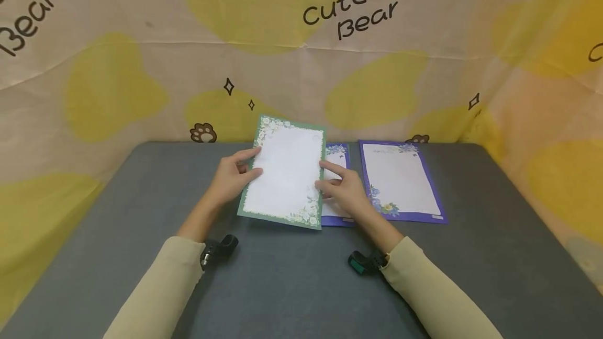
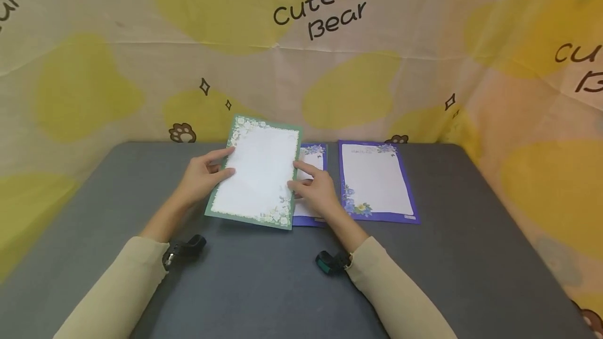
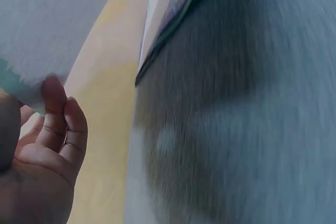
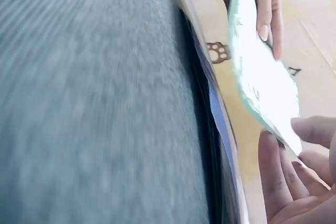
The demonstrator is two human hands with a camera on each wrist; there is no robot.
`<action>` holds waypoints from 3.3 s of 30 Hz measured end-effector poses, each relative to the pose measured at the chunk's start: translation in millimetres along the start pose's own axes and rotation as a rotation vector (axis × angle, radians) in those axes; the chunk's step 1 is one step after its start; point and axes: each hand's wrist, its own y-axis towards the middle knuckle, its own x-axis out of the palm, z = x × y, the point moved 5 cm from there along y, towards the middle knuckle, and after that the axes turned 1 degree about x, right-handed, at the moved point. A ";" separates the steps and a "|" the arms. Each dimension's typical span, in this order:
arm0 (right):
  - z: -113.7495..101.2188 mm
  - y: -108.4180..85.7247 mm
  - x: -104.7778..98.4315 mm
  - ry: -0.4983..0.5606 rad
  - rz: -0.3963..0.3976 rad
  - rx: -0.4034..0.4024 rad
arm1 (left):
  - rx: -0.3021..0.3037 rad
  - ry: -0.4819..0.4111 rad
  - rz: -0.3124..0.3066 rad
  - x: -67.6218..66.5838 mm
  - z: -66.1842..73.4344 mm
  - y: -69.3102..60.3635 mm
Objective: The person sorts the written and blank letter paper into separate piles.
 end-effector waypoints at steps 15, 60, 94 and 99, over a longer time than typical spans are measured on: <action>-18.7 22.8 65.6 -0.150 -0.185 0.075 | -0.020 0.211 0.034 -56.1 -21.1 -17.4; -13.0 16.6 -23.4 -0.758 -0.242 -0.095 | 0.040 0.658 -0.297 5.0 4.0 6.6; 8.5 16.9 -48.6 -0.810 -0.176 -0.106 | 0.137 0.523 -0.449 86.5 4.7 40.3; 3.8 13.7 -64.2 -0.611 0.067 -0.012 | 0.087 0.448 -0.424 82.9 3.8 38.6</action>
